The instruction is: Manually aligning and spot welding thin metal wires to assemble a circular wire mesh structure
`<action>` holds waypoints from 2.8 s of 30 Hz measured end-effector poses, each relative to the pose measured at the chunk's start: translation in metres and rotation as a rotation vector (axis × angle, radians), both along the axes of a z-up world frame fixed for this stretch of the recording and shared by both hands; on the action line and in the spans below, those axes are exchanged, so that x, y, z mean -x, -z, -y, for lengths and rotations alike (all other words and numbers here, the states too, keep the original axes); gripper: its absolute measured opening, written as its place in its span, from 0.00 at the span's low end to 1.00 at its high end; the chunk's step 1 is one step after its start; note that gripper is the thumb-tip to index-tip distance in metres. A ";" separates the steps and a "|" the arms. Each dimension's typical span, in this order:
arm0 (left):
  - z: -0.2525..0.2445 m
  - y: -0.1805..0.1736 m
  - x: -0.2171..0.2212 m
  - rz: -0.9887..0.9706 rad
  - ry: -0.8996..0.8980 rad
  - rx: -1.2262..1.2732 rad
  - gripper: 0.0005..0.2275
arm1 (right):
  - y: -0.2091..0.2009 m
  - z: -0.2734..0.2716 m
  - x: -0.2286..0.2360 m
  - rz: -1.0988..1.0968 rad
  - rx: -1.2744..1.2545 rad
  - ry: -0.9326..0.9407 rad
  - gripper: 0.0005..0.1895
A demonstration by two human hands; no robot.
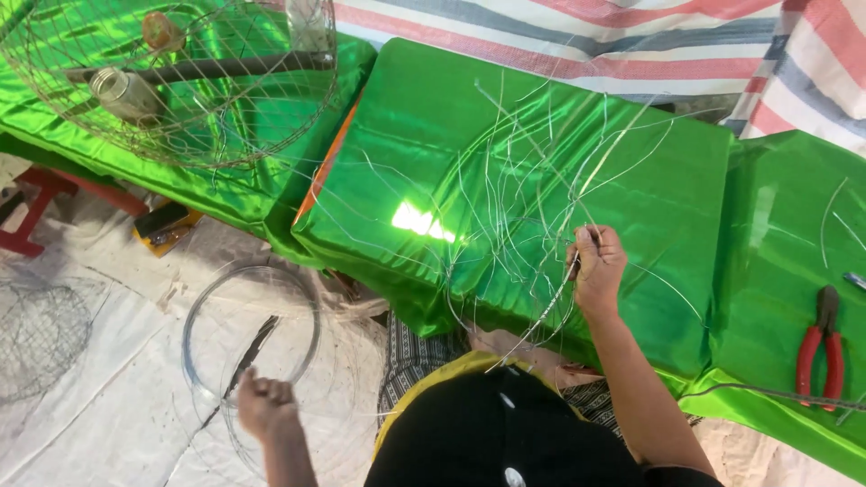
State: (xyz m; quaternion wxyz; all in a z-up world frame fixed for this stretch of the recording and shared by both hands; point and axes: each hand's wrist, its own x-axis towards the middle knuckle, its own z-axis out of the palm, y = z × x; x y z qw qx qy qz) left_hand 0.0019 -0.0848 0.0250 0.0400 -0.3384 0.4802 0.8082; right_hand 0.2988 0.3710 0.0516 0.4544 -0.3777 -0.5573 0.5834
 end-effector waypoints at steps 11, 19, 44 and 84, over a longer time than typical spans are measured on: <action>-0.104 -0.109 0.009 -0.692 0.429 -0.058 0.03 | -0.036 -0.021 -0.045 -0.161 -0.051 0.211 0.07; -0.240 -0.153 -0.003 -0.605 0.874 -0.134 0.10 | -0.019 -0.063 -0.094 -0.361 -0.010 0.517 0.04; -0.414 -0.043 0.157 -1.157 0.951 0.682 0.36 | 0.001 -0.071 -0.098 -0.371 0.078 0.832 0.05; -0.422 -0.095 -0.286 -2.048 1.380 0.682 0.24 | -0.065 -0.021 -0.111 -0.014 0.082 0.357 0.08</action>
